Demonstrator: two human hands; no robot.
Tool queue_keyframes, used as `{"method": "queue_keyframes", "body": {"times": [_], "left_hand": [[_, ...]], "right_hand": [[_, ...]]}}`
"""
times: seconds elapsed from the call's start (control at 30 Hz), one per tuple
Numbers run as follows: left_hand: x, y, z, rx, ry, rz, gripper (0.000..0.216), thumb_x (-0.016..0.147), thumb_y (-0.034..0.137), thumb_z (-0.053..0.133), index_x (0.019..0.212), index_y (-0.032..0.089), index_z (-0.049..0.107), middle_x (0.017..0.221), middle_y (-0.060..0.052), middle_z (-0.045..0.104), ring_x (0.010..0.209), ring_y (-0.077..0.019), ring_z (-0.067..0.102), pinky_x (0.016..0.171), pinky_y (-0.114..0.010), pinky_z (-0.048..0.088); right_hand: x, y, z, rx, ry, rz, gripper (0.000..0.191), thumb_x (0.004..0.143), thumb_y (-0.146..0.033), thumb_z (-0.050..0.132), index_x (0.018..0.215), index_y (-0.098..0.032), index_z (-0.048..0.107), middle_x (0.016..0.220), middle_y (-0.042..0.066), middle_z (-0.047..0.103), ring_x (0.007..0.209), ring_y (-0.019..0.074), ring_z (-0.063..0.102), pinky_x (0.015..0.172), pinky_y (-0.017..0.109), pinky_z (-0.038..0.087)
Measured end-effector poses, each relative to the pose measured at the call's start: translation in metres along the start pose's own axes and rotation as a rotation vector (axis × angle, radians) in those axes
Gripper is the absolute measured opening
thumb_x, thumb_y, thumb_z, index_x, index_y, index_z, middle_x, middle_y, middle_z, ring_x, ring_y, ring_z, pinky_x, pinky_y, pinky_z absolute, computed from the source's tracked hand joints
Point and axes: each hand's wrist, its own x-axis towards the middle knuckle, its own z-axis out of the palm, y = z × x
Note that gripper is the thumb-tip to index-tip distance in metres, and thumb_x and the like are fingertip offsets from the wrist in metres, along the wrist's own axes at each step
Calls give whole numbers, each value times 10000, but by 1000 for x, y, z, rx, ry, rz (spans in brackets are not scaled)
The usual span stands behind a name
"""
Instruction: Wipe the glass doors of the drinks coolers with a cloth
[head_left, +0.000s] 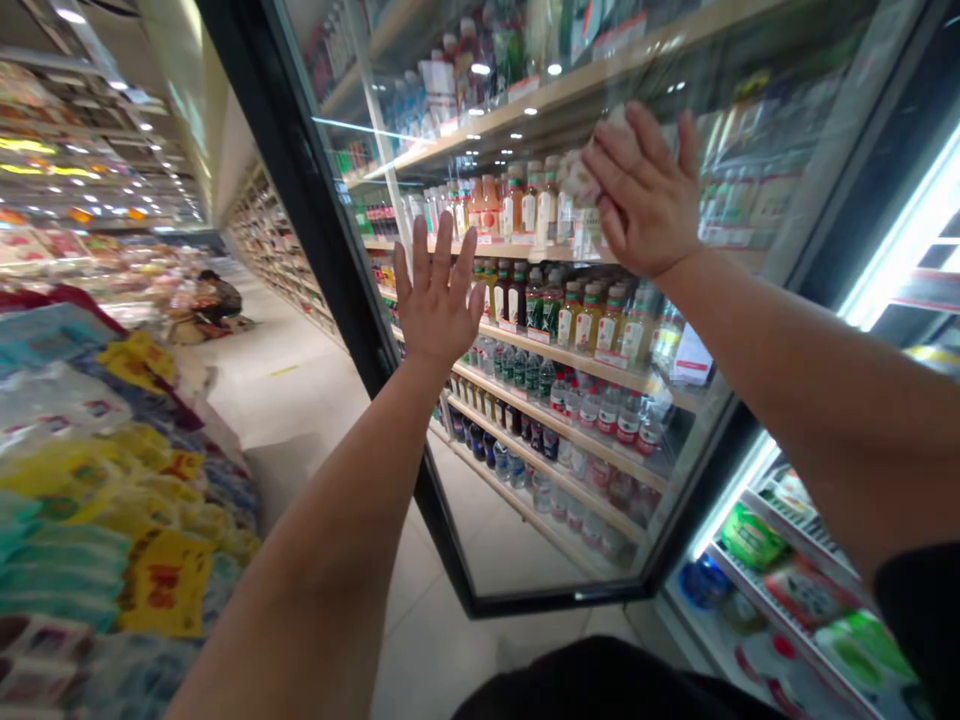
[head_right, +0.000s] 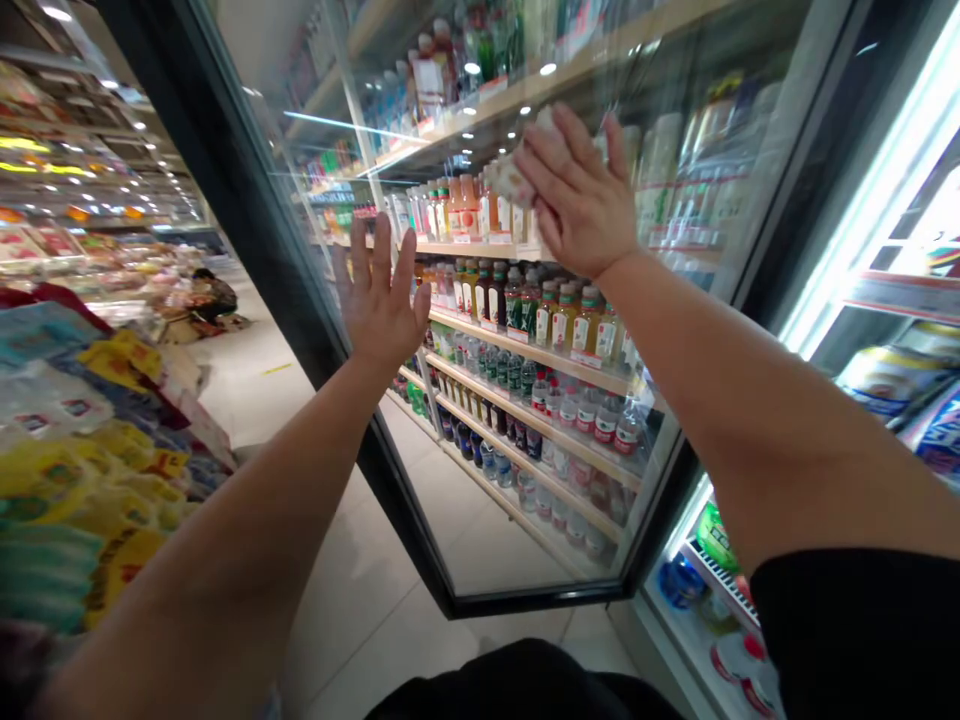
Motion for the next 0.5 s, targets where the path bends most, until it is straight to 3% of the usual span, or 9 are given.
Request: {"method": "queue_keyframes", "body": {"times": [0.1, 0.17, 0.23, 0.33, 0.37, 0.4, 0.43, 0.5], "left_hand": [[0, 1, -1, 28, -3, -7, 616, 1008, 520, 358, 1593, 331, 321, 1685, 12, 237, 1583, -235, 27, 1303, -559, -9], [0, 2, -2, 43, -6, -9, 613, 1010, 519, 350, 1592, 329, 323, 1686, 14, 232, 1584, -232, 31, 1305, -554, -6], [-1, 3, -2, 48, 1, -5, 613, 1011, 518, 338, 1594, 329, 316, 1686, 23, 232, 1583, -224, 20, 1307, -551, -16], [-1, 3, -2, 54, -5, -8, 618, 1008, 518, 324, 1600, 343, 292, 1686, 55, 218, 1579, -201, -17, 1311, -535, -41], [-1, 2, -2, 60, -17, -18, 620, 1004, 518, 320, 1600, 352, 284, 1687, 73, 198, 1577, -190, -30, 1313, -520, -48], [-1, 3, -3, 68, -35, -34, 622, 1000, 519, 315, 1600, 361, 276, 1689, 91, 173, 1574, -180, -44, 1316, -504, -55], [0, 3, -3, 74, -57, -53, 627, 994, 520, 312, 1600, 369, 268, 1689, 111, 143, 1571, -171, -62, 1317, -489, -63], [0, 3, -4, 78, -103, -92, 652, 974, 529, 316, 1604, 378, 242, 1683, 147, 85, 1558, -159, -120, 1315, -474, -93]], "right_hand": [[4, 5, 6, -33, 255, 426, 576, 1023, -424, 217, 1564, -276, 346, 1668, -40, 314, 1579, 212, 210, 1303, 554, 128], [5, 6, 8, -39, 343, 604, 602, 1031, -408, 175, 1581, -208, 316, 1686, 27, 278, 1579, 242, 207, 1287, 565, 149], [4, 2, 5, -29, 266, 458, 607, 1036, -425, 192, 1602, -217, 266, 1709, 11, 201, 1596, 233, 136, 1295, 561, 120], [-1, -6, -2, 1, -28, -57, 566, 1033, -474, 258, 1586, -353, 276, 1698, -117, 179, 1603, 160, 65, 1320, 520, 89], [-2, -7, -4, 1, -80, -141, 549, 1033, -473, 265, 1573, -380, 292, 1688, -144, 200, 1601, 148, 74, 1321, 525, 86], [-1, -7, -4, -4, -80, -129, 538, 1034, -461, 258, 1565, -390, 303, 1679, -152, 227, 1599, 146, 95, 1318, 541, 84], [0, -7, -4, -16, -22, -16, 536, 1034, -436, 244, 1562, -378, 316, 1674, -132, 260, 1595, 158, 129, 1310, 558, 94], [5, -2, 1, -61, 174, 361, 557, 1032, -382, 186, 1564, -323, 339, 1664, -53, 325, 1580, 204, 214, 1278, 600, 139]]}}
